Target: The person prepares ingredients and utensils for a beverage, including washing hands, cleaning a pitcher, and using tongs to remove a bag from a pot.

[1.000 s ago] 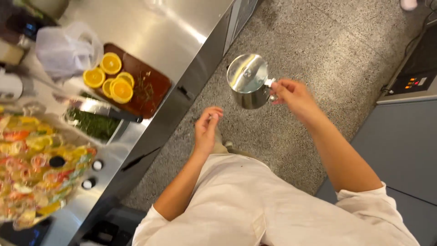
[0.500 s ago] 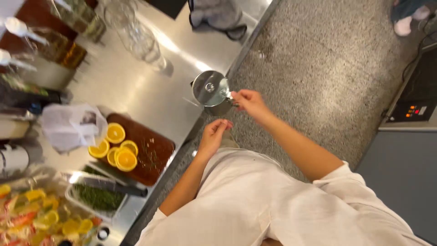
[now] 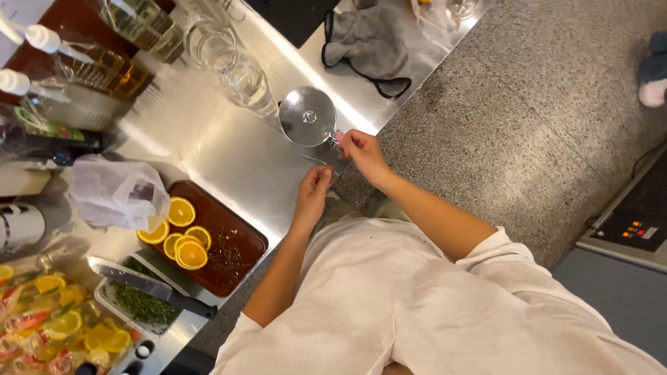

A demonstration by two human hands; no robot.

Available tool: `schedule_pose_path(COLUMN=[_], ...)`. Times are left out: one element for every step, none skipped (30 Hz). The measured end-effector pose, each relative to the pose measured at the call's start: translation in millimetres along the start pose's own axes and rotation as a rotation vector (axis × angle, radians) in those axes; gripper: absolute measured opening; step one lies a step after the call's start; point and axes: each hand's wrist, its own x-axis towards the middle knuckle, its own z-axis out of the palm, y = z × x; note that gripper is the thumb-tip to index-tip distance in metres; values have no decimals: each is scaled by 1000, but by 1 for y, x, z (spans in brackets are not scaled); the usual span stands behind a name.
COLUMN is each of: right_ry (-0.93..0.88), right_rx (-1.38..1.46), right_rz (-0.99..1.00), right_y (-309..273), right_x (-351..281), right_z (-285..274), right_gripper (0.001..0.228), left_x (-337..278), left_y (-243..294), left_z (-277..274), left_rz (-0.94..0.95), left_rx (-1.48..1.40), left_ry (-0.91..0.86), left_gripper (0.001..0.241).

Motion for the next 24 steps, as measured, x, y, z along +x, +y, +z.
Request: schedule_pose_path(right_ry=[-39,-79,-131,-160,-196,-232,-259,-288,-317,-355,-382,-408,-424,-441,-453,-500,-537,-572,-546,-518,-485,-479,-468,-457], right_rx=[-16,-30,-44,-39,-42,-43,-74,-103,-128,-125,-127,-131,-165,-195,-220,-134,-47,37,122,204,285,310,340,370], right_rz=[-2,-5,-4,6,8,12,15,18,6,38,64,91,-22,-136,-251,-130,-15,103,190,278,364,372,371,370], right_y=[0,-2,-2,-1,-3,-4,-6,-8,-9,-7,-5,-1,6,15,24,34,43,50,57,62,66,67,66,64], right_x=[0,4,7,7,13,17,16,16,23,26,29,33,36,39,41,43,48,54,57,60,63,65,69,74], right_z=[-4,-9,-12,-14,-19,-22,-27,-33,-35,-35,-41,-47,-55,-64,-73,-81,-89,-97,-107,-116,-126,-139,-151,-162], right_gripper=[36,35,35,34,33,32,30,29,28,26,24,22,16,14,17,16,15,15,17,20,22,22,23,23], left_x=[0,0,-2,-3,2,6,5,0,-2,-2,2,5,4,4,4,5,8,11,12,12,13,14,18,20], left_y=[1,2,5,9,13,17,20,22,23,23,22,21,18,15,12,10,8,8,6,5,4,2,0,-2], left_z=[3,7,11,14,19,24,30,39,46,55,64,72,80,90,98,106,112,120,129,138,144,148,149,150], left_rz=[27,53,52,50,55,59,59,59,46,32,23,-11,-51,-92,-44,6,65,96,121,144,160,177,200,142], left_rx=[10,21,55,90,119,95,67,40,54,67,76,66,56,45,-50,-144,-230,-147,-62,23,19,15,15,49], left_ry=[33,67,87,106,130,159,196,232,291,349,396,439,479,518,534,550,558,616,670,722,730,739,739,749], left_gripper=[30,30,30,31,31,31,31,32,31,31,30,32,35,40,40,41,41,43,45,46,44,41,38,36])
